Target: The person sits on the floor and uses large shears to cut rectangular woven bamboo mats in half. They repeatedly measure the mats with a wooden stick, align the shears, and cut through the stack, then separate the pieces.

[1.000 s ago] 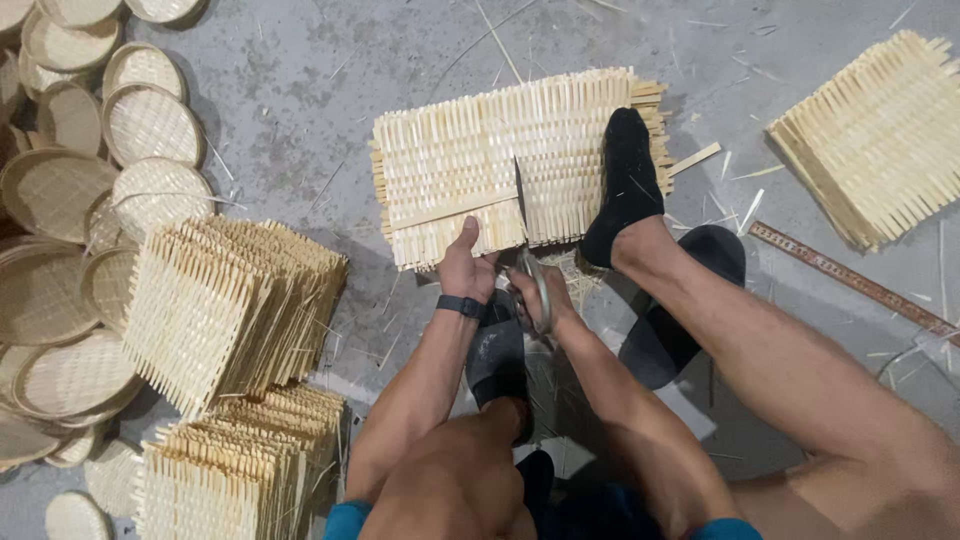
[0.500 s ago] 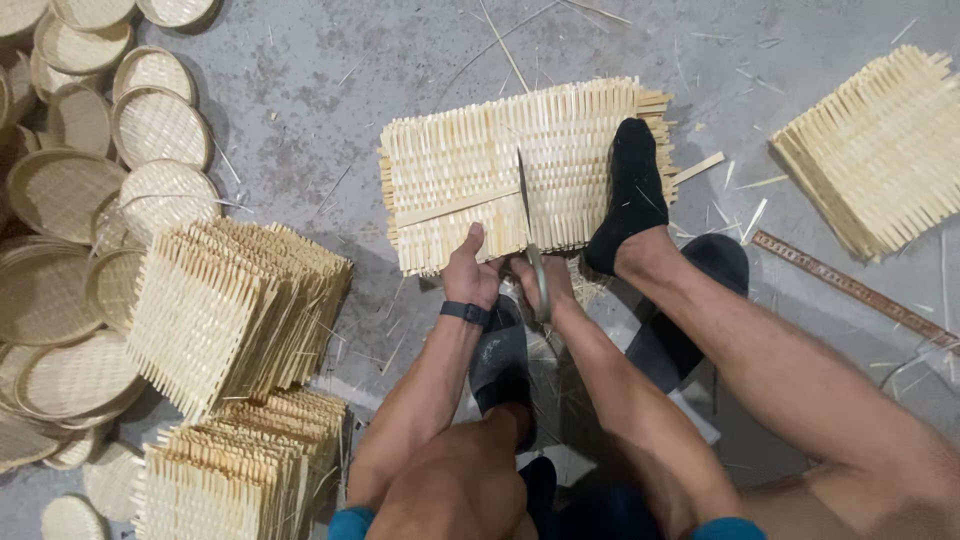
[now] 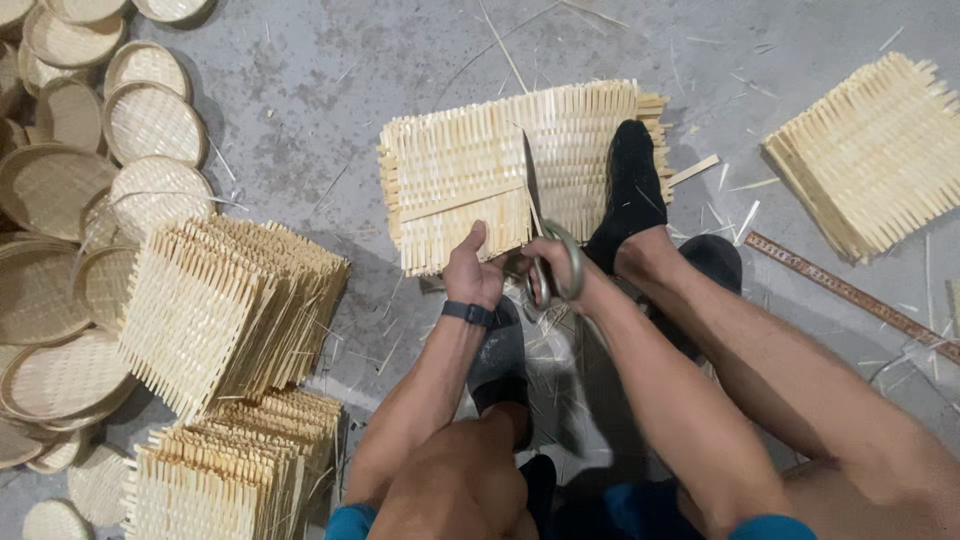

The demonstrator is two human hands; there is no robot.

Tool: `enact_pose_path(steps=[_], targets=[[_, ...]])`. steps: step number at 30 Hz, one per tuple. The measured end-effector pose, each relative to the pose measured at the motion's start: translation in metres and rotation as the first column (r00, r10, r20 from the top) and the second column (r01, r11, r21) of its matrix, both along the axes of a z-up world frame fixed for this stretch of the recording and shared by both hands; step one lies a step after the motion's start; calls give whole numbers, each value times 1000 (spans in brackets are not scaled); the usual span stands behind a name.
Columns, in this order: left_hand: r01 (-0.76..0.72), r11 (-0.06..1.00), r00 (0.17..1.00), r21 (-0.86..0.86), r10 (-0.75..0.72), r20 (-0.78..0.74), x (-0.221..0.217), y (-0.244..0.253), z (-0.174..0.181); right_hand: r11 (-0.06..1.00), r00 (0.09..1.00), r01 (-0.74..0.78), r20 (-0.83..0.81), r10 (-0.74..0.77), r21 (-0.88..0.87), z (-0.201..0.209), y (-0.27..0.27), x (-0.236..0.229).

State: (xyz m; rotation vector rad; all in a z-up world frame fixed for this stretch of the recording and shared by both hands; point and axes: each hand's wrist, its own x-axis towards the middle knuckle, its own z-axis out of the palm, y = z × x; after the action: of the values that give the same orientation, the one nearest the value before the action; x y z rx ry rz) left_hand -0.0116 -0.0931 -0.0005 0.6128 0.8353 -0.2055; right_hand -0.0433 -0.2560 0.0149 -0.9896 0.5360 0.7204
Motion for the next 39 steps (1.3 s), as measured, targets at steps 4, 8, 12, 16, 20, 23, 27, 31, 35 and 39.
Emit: enact_pose_path(steps=[4,8,12,16,20,23,27,31,35,39], targets=[[8,1000,999,-21,-8,33,6,1,10,961,999,-14,44,28,-276,-34,16,9],[8,998,999,-60,-6,32,2,5,5,642,921,83,304,243,-763,-90,37,-2],[9,998,998,-70,-5,60,4,6,5,561,838,168,417,352,-811,-103,39,0],[-10,991,1000,-135,13,27,6,6,6,994,979,21,202,0,-103,-58,15,-8],[2,992,1000,-125,0,10,6,6,12,998,998,-62,16,62,20,1,-8,-5],[22,993,998,-116,-16,55,3,2,19,999,999,-48,-11,47,-22,16,-9,26],[-2,993,1000,-118,4,15,3,3,26,978,997,53,-36,-62,-202,-23,16,43],[5,996,1000,-85,-6,-14,3,5,20,564,932,95,273,240,-821,-95,37,40],[26,996,999,-82,-24,26,4,6,19,512,871,167,370,325,-842,-111,35,39],[28,995,998,-97,-23,56,3,6,21,937,958,126,287,-30,-325,-65,19,48]])
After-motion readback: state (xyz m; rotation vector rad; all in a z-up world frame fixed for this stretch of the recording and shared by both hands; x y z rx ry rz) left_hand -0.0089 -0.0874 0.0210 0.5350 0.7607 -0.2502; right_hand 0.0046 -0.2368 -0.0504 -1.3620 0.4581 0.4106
